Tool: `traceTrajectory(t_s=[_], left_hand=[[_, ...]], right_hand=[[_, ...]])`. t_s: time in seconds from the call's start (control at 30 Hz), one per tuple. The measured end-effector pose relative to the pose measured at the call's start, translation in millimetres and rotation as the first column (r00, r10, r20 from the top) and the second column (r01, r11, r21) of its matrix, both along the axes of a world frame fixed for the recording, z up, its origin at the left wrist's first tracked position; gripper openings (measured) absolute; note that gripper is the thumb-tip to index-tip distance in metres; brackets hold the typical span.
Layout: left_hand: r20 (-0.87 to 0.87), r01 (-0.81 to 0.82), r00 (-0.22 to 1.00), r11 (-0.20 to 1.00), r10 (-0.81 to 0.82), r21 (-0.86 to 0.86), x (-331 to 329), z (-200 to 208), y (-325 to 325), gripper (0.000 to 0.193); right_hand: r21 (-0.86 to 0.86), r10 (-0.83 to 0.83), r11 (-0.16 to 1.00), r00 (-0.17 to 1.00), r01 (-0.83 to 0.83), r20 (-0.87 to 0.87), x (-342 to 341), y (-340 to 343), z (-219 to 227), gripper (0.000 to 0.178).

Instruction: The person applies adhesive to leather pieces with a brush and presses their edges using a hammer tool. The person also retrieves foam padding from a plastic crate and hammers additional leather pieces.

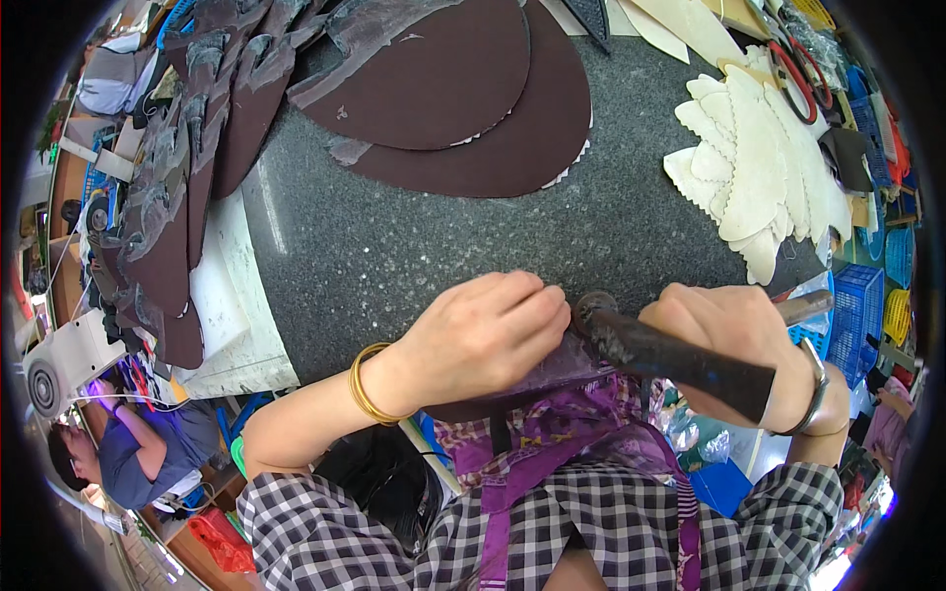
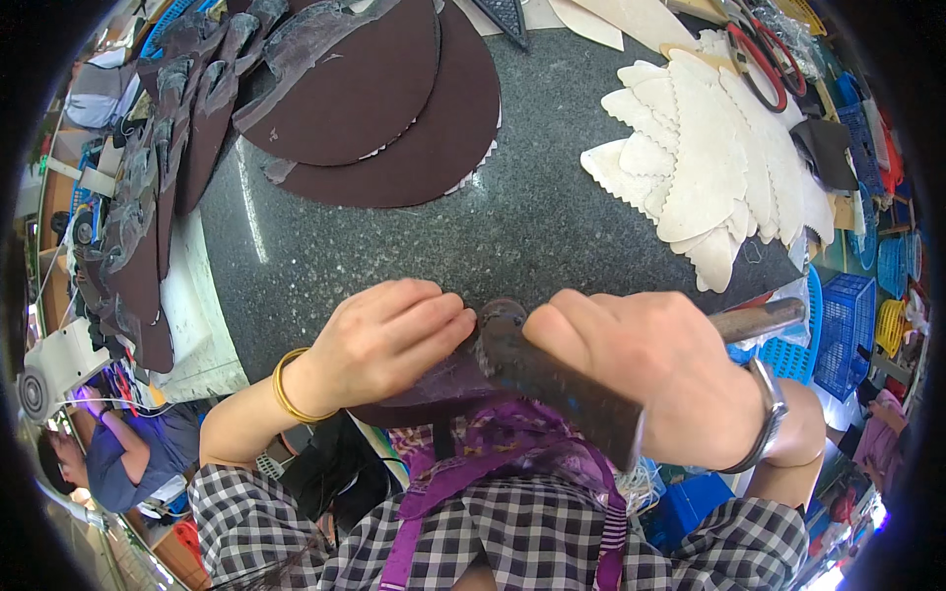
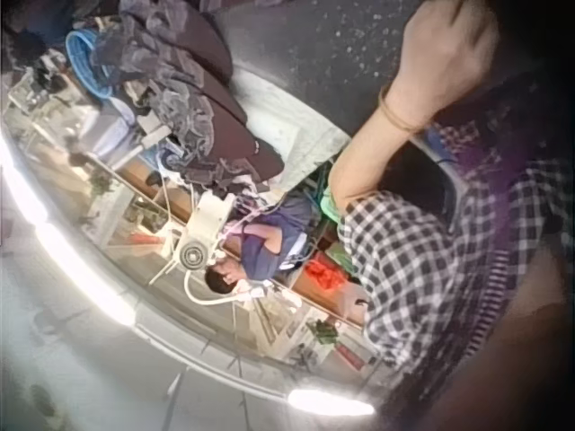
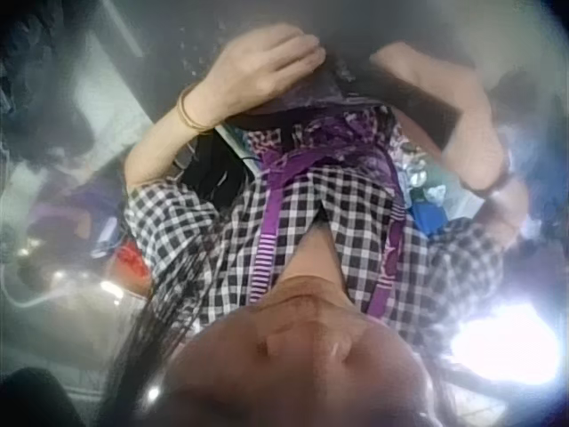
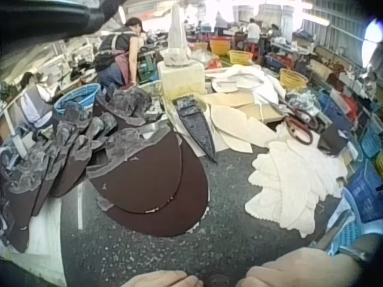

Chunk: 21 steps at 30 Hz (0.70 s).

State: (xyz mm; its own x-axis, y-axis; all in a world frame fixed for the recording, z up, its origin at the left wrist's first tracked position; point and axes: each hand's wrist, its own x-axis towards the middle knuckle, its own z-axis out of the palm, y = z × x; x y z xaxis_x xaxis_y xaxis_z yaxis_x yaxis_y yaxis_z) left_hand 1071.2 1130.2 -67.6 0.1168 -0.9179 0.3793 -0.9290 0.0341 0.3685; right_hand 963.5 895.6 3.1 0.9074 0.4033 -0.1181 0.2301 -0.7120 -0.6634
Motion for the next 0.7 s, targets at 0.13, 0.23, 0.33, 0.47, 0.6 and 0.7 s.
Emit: traceTrajectory(t_s=[0.13, 0.23, 0.33, 0.47, 0.6, 0.7], left_hand=[[-0.297, -0.084, 0.951, 0.996, 0.087, 0.023, 3, -6, 11, 0.027], [-0.166, -0.111, 0.980, 0.994, 0.109, -0.006, -8, -2, 12, 0.024], [-0.106, -0.106, 0.989, 0.994, 0.103, -0.031, -7, 0, 11, 0.022], [-0.011, -0.138, 0.990, 0.990, 0.138, 0.012, -17, 3, 15, 0.024], [-0.192, -0.217, 0.955, 0.974, 0.227, 0.069, -16, 8, 22, 0.026], [-0.051, -0.288, 0.955, 0.955, 0.292, 0.076, -28, 8, 27, 0.027]], right_hand=[[0.010, 0.041, 0.999, 0.999, -0.041, -0.031, 15, -6, -1, 0.030], [-0.117, 0.076, 0.991, 0.993, -0.065, 0.087, 13, 3, 12, 0.028], [0.005, 0.097, 0.995, 0.995, -0.097, 0.017, 18, 3, 3, 0.024], [-0.220, 0.127, 0.970, 0.988, -0.105, 0.088, 19, 15, 9, 0.020], [-0.179, 0.168, 0.973, 0.981, -0.148, 0.098, 26, 16, 7, 0.020], [-0.153, 0.194, 0.971, 0.979, -0.181, 0.070, 31, 21, 13, 0.024]])
